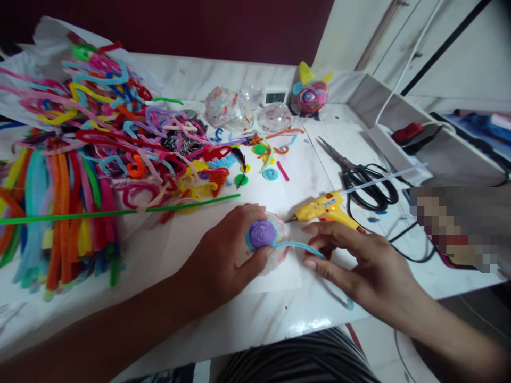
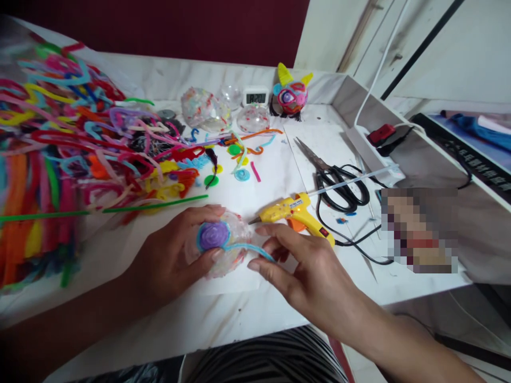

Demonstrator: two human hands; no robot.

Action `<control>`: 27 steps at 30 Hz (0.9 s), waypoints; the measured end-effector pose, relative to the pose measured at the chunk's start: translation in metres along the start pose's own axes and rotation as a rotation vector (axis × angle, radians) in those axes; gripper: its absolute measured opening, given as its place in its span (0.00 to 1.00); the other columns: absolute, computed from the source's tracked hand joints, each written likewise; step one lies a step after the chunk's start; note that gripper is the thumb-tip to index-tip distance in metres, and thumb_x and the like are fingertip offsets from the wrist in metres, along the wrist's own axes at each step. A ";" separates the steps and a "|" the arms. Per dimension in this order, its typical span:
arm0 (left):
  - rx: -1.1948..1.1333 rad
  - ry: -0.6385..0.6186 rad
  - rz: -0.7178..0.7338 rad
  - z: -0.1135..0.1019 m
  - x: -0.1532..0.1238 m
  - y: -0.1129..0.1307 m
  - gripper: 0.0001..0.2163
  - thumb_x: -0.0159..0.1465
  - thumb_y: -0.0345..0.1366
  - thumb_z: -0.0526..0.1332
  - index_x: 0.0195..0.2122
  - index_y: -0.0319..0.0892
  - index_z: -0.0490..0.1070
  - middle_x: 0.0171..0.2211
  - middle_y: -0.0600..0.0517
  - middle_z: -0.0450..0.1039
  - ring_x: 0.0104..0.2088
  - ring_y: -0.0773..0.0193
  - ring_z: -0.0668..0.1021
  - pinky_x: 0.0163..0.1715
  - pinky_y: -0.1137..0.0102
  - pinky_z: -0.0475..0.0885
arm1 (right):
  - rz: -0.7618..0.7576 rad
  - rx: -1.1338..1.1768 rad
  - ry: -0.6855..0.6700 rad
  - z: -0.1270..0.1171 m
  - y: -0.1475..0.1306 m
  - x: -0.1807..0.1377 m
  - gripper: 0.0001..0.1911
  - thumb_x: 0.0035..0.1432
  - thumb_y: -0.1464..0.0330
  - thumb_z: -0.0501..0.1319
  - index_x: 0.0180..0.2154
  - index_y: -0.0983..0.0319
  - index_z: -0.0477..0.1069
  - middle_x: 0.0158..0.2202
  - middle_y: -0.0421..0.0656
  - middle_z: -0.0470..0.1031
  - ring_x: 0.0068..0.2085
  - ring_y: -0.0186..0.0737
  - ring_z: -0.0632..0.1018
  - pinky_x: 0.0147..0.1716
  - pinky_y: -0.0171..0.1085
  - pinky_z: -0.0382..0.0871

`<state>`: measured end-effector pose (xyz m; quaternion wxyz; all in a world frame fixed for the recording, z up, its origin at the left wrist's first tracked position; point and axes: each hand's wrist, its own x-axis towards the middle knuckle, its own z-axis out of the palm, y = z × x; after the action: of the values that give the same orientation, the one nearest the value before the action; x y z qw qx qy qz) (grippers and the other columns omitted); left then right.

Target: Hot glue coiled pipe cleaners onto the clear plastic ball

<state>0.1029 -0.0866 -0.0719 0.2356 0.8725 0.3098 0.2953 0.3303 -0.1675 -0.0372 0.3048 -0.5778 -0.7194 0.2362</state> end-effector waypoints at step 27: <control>-0.016 0.028 0.050 -0.001 0.003 0.000 0.13 0.64 0.32 0.58 0.49 0.47 0.61 0.50 0.51 0.71 0.55 0.59 0.73 0.59 0.63 0.68 | -0.340 -0.414 -0.389 -0.009 -0.012 0.089 0.09 0.65 0.71 0.56 0.39 0.65 0.75 0.36 0.46 0.75 0.38 0.41 0.76 0.35 0.37 0.65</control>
<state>0.1039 -0.0847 -0.0702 0.2306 0.8739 0.2890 0.3157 0.3149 -0.0832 -0.0080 0.0727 -0.4430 -0.8831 0.1365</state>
